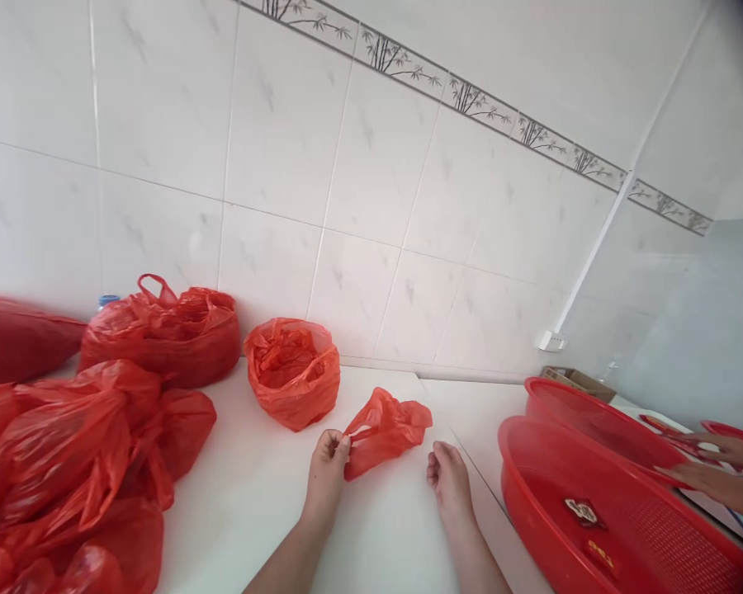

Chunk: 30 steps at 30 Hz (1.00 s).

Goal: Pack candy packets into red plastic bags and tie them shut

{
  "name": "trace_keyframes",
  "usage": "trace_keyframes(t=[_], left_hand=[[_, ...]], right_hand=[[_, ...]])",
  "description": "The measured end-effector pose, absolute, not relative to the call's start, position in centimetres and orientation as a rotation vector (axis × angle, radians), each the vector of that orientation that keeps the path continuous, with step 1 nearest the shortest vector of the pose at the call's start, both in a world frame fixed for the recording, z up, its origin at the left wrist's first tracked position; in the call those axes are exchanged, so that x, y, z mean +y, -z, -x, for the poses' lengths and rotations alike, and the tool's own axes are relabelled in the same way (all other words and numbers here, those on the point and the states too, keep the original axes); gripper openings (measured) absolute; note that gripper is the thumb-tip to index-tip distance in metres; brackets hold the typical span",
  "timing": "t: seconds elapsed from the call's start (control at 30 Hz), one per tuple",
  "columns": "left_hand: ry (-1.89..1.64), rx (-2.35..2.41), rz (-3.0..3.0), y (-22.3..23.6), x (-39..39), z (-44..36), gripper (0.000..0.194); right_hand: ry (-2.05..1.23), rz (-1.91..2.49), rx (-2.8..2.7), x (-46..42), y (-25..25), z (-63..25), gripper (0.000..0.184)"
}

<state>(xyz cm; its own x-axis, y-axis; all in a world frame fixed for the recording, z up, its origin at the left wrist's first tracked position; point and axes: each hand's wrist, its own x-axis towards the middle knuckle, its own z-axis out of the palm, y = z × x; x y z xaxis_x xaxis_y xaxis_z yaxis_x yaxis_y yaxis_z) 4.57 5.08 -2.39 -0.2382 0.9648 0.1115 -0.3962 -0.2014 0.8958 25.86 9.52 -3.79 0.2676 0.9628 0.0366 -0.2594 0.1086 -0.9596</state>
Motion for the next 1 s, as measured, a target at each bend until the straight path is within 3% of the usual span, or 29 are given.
trace_keyframes(t=[0.17, 0.37, 0.53, 0.7, 1.0], left_hand=[[-1.553, 0.837, -0.959, 2.2, 4.8, -5.6, 0.025], [-1.402, 0.702, -0.908, 2.3, 5.0, -6.2, 0.023], [-1.519, 0.743, -0.774, 2.2, 6.0, -4.1, 0.024], [-1.681, 0.810, -0.630, 2.6, 7.0, -2.7, 0.026], [-1.858, 0.783, -0.410, 3.0, 8.3, 0.0, 0.028]], right_hand=[[-1.135, 1.106, -1.126, 7.4, 3.1, -22.0, 0.034], [-1.250, 1.120, -1.226, 6.8, 3.1, -19.6, 0.068], [-1.212, 1.115, -1.271, 7.0, 3.1, -19.7, 0.055], [-1.124, 1.132, -0.980, 7.9, 2.2, -22.6, 0.043], [-0.975, 1.178, -0.814, 9.9, 2.8, -28.6, 0.032]])
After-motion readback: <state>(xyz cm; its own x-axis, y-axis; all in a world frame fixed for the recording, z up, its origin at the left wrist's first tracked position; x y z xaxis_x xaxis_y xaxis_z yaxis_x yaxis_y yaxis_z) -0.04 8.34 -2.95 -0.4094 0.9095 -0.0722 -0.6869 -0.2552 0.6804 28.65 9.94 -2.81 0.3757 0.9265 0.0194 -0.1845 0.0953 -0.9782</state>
